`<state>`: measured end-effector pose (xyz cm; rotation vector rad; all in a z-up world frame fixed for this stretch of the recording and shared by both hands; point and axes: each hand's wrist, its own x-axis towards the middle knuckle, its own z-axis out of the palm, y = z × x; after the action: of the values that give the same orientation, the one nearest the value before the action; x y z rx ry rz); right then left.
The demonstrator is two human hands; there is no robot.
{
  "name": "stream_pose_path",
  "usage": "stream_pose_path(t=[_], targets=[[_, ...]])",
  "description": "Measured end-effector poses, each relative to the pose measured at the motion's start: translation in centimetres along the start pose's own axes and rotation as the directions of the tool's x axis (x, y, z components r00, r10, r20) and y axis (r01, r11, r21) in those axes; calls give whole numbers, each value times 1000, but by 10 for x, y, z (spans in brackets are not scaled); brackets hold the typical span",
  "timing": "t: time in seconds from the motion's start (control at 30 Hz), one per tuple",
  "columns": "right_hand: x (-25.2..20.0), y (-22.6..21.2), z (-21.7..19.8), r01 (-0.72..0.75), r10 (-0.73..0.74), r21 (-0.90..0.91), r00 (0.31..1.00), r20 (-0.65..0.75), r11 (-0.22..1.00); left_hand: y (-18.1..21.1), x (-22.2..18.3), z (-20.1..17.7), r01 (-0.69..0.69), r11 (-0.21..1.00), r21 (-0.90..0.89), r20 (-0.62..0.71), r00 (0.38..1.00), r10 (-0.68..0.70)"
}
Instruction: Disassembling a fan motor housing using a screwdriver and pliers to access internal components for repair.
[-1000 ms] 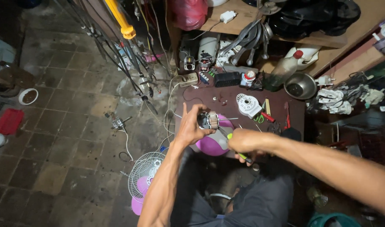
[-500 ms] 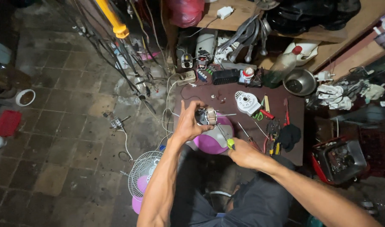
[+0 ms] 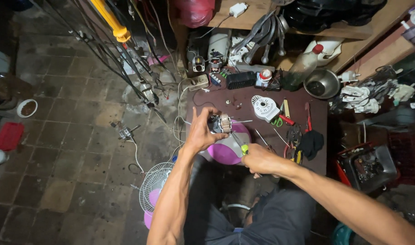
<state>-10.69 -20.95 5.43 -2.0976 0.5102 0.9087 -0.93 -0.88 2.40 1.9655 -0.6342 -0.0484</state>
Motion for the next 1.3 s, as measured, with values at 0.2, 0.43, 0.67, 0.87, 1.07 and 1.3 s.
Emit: stream_pose_path(t=[0.2, 0.43, 0.67, 0.87, 1.07, 1.3], targets=[[-23, -11, 8, 83, -83, -47, 997, -1, 995, -1, 2, 0, -19, 999, -28, -15, 1000, 19], [-23, -8, 14, 79, -76, 63, 995, -61, 995, 0, 4, 1, -30, 999, -27, -20, 999, 30], [22, 29, 31, 207, -190, 136, 974, -127, 969, -1, 6, 0, 15, 999, -37, -20, 1000, -15], [31, 40, 47, 340, -305, 126, 923, -233, 932, -6, 9, 0, 49, 999, -16, -22, 999, -49], [36, 47, 69, 447, -381, 143, 861, -338, 883, -7, 9, -1, 59, 998, -17, -8, 998, -59], [64, 66, 78, 470, -428, 9, 811, -399, 882, -2, 11, -3, 48, 999, -25, 8, 999, -48]])
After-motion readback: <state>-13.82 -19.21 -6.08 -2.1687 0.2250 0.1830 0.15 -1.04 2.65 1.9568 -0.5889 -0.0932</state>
